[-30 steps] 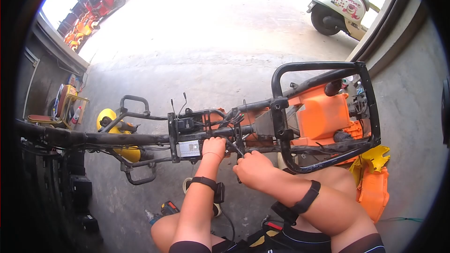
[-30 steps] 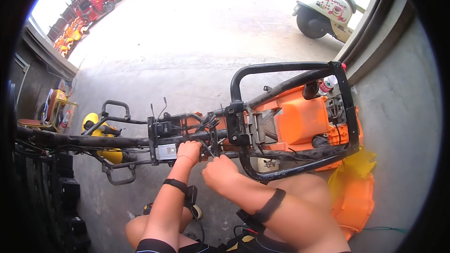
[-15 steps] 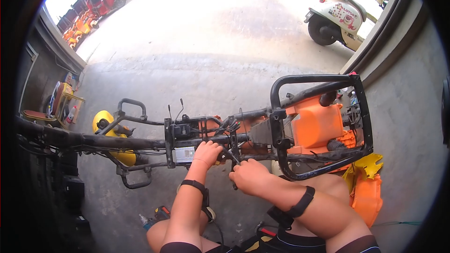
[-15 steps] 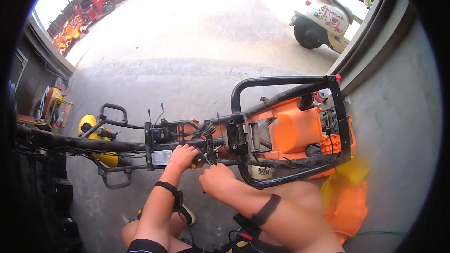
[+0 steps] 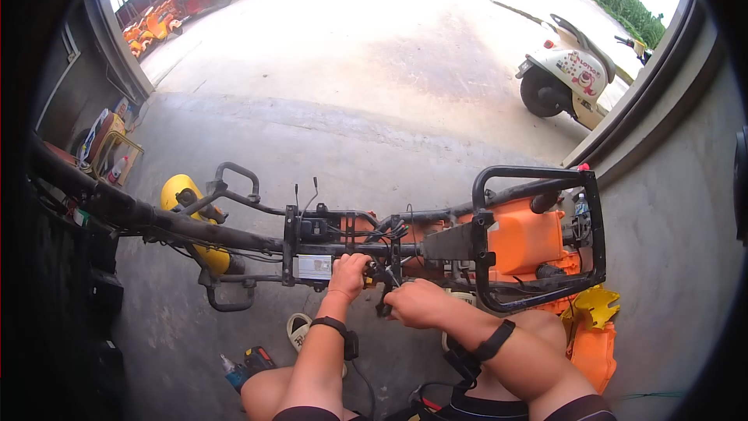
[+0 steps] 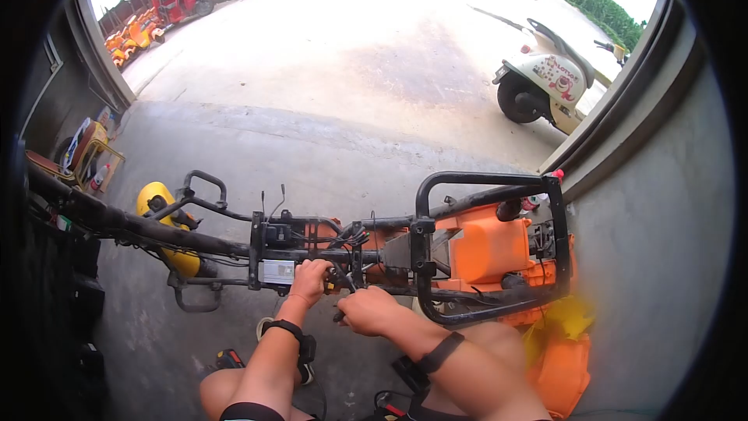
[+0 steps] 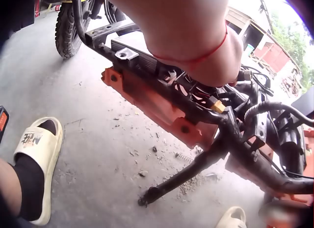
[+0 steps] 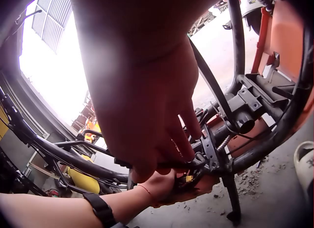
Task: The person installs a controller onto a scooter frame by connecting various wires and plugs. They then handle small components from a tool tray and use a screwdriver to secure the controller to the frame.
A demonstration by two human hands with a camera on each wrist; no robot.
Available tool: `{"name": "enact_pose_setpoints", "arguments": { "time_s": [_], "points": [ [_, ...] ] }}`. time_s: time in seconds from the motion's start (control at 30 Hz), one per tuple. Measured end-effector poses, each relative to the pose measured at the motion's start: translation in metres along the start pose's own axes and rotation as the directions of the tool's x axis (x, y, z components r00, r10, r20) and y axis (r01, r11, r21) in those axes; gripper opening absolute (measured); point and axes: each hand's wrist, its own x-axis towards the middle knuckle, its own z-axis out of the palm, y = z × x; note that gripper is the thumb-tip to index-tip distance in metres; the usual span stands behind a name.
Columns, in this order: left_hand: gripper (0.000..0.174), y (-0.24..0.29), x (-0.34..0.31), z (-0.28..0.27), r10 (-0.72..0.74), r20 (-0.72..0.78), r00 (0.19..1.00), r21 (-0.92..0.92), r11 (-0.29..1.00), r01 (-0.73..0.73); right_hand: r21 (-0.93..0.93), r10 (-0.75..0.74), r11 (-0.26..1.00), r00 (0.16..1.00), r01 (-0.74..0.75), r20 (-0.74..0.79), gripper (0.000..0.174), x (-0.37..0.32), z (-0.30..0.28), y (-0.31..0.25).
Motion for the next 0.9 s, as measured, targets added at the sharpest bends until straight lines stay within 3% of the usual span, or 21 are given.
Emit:
{"name": "enact_pose_setpoints", "arguments": {
  "time_s": [0.07,0.13,0.4,0.47,0.63,0.9],
  "points": [
    [0.020,0.000,-0.002,0.001,-0.024,-0.021,1.000,-0.035,0.999,0.023,0.057,0.031,0.998,0.998,-0.034,0.048,0.030,0.003,0.000,0.000],
    [0.020,0.000,-0.003,0.003,-0.059,-0.019,0.998,-0.100,0.993,0.057,0.226,0.111,0.968,0.994,-0.111,0.014,0.035,0.005,0.002,0.000],
    [0.019,0.003,-0.008,-0.006,-0.102,0.043,0.994,-0.120,0.987,0.106,0.334,0.218,0.920,0.976,-0.207,0.004,0.045,0.027,0.019,0.015],
    [0.021,0.002,-0.010,-0.005,-0.056,0.046,0.997,-0.109,0.992,0.061,0.363,0.240,0.904,0.971,-0.228,0.012,0.045,0.029,0.025,0.018],
    [0.027,0.002,-0.014,-0.004,-0.011,0.035,0.999,-0.078,0.997,0.013,0.477,0.164,0.872,0.984,-0.112,-0.070,0.032,0.028,0.032,0.014],
    [0.027,-0.011,-0.013,0.001,0.114,-0.037,0.993,-0.047,0.992,-0.116,0.542,0.181,0.823,0.983,-0.172,0.036,0.031,0.026,0.026,0.018]
  ]
}}
